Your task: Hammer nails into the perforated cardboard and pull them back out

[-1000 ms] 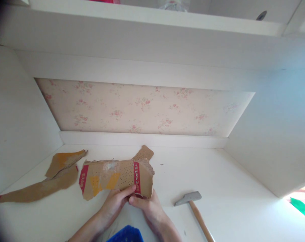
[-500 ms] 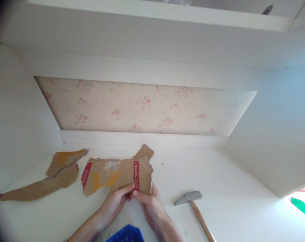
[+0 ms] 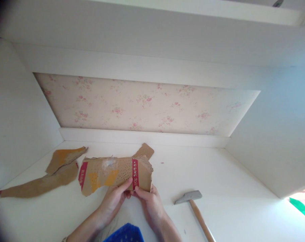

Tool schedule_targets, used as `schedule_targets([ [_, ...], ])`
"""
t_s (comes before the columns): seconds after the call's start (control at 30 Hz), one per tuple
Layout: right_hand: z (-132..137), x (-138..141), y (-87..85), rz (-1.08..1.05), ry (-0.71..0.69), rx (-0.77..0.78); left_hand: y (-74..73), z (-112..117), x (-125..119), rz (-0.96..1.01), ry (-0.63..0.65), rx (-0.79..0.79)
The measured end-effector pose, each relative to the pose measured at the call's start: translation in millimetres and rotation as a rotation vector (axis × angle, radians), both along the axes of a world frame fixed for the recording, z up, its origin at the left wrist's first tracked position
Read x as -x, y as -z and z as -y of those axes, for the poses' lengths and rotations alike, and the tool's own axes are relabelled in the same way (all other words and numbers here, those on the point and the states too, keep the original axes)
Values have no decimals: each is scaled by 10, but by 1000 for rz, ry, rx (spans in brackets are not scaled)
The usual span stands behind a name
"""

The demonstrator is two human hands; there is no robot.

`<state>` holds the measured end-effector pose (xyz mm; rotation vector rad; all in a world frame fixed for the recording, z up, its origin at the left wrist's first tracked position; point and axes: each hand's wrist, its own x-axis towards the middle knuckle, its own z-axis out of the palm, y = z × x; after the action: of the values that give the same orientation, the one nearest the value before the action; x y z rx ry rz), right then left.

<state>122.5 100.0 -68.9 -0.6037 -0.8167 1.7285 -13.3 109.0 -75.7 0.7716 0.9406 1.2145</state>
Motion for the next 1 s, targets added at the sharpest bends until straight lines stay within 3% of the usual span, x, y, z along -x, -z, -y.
schedule_targets([
  [0.33,27,-5,-10,15,-19,20,-15,30,6,-58,-16,15],
  [0.6,-14,-17,-59,-5,4,-21,-103,22,-28,95,-93,59],
  [1.0,1,-22,-58,32,-9,2,-85,17,-26,74,-108,70],
])
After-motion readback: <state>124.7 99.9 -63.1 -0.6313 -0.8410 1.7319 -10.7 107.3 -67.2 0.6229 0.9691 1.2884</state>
